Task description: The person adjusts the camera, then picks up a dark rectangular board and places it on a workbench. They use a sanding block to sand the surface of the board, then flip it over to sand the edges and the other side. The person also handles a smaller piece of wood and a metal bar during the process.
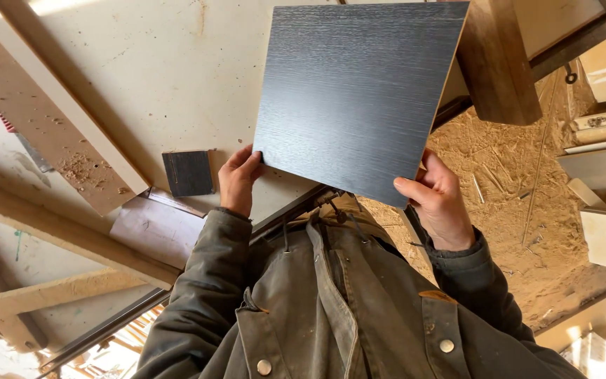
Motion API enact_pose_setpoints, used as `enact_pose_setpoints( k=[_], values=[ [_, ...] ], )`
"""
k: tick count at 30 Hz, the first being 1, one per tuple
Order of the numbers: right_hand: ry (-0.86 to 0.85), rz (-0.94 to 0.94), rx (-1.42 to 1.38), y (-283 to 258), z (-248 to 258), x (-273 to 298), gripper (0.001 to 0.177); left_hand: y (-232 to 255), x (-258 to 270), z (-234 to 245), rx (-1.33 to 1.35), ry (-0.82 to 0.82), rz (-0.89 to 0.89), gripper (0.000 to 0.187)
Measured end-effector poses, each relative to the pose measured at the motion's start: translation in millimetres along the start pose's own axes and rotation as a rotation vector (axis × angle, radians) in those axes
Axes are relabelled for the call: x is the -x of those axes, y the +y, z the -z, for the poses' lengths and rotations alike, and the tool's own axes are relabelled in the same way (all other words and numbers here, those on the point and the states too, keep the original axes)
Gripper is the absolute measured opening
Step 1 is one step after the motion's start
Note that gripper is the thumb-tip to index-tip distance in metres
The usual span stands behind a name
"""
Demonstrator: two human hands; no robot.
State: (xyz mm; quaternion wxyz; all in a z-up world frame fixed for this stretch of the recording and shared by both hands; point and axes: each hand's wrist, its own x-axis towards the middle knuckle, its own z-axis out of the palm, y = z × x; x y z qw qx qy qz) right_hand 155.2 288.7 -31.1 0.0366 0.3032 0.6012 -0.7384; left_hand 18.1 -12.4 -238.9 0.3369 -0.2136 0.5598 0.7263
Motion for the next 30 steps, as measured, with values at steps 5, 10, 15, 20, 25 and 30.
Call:
enact_pose_setpoints(
  k=[5, 10, 15, 20, 25, 30],
  values=[
    [-0.016, -0.033, -0.134, 8.4, 2.5, -0.4, 0.053, 3.4, 9.8, -9.6, 0.334, 0.009, 0.048, 0.027],
    [-0.022, -0.04, -0.247, 9.9, 3.1, -0.2, 0.054, 15.9, 27.8, -26.0, 0.51, -0.053, 0.045, 0.016],
    [-0.062, -0.121, -0.332, 20.4, -6.2, 0.4, 0.05, -7.4, 31.7, -22.5, 0.538, -0.246, -0.033, 0.017],
    [-0.111, -0.245, -0.319, 51.7, -22.4, 4.8, 0.042, 30.6, 79.2, -76.8, 0.47, -0.179, 0.121, 0.021],
    [-0.2, -0.395, -0.39, 75.4, -32.6, 3.7, 0.039, 19.4, 84.0, -91.6, 0.454, -0.204, 0.177, 0.031],
    [-0.284, -0.49, -0.346, 87.8, -33.1, 0.5, 0.043, 15.3, 79.3, -85.4, 0.46, -0.186, 0.171, 0.036]
  ],
)
